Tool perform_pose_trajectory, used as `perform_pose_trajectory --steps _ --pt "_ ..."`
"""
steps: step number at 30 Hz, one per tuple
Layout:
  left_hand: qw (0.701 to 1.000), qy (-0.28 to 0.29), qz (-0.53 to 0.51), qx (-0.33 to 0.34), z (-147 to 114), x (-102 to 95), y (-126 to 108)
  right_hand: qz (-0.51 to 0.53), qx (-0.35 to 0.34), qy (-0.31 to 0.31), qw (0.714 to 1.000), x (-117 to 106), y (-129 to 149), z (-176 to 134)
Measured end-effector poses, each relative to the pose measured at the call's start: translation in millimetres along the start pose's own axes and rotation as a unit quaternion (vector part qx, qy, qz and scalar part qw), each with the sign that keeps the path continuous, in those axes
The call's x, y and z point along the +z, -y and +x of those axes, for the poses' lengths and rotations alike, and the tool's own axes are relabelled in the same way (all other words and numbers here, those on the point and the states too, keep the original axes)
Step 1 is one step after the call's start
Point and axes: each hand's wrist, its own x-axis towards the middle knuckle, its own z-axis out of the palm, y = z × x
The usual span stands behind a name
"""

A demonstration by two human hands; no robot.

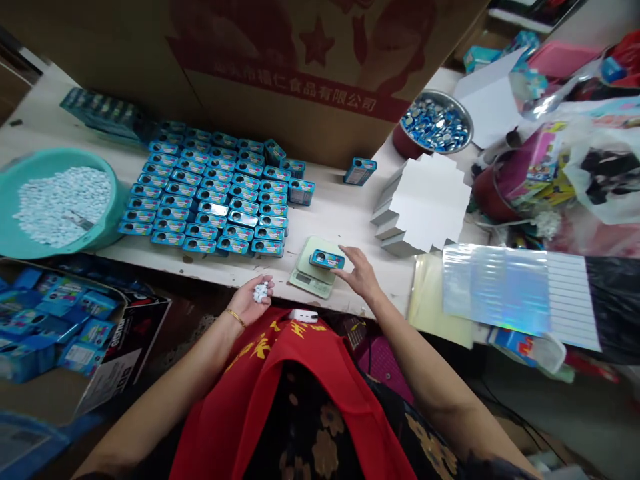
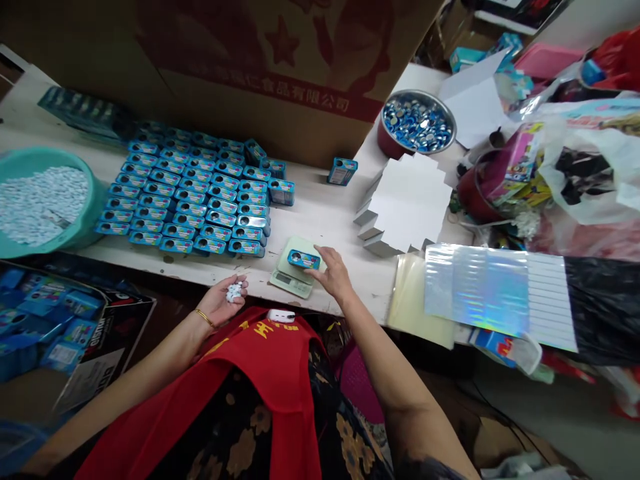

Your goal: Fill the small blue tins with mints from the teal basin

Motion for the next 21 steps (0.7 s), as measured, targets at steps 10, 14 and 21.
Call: perform_pose_trajectory --steps 10,14,21 --pt "0.999 0.016 -0.003 0.03 -14.6 -16.4 -16.1 0.069 0.178 -0.174 0.966 -34.8 -21.7 -16.6" --pt "0.999 0.038 0.015 0.033 -16.5 -13.0 -15.1 0.071 0.152 -0.155 0.974 -33.6 -18.0 -17.1" --pt "0.999 0.029 0.028 0.037 -18.7 -9.7 -14.0 0.029 0.069 -0.044 0.996 -17.2 0.4 -11.6"
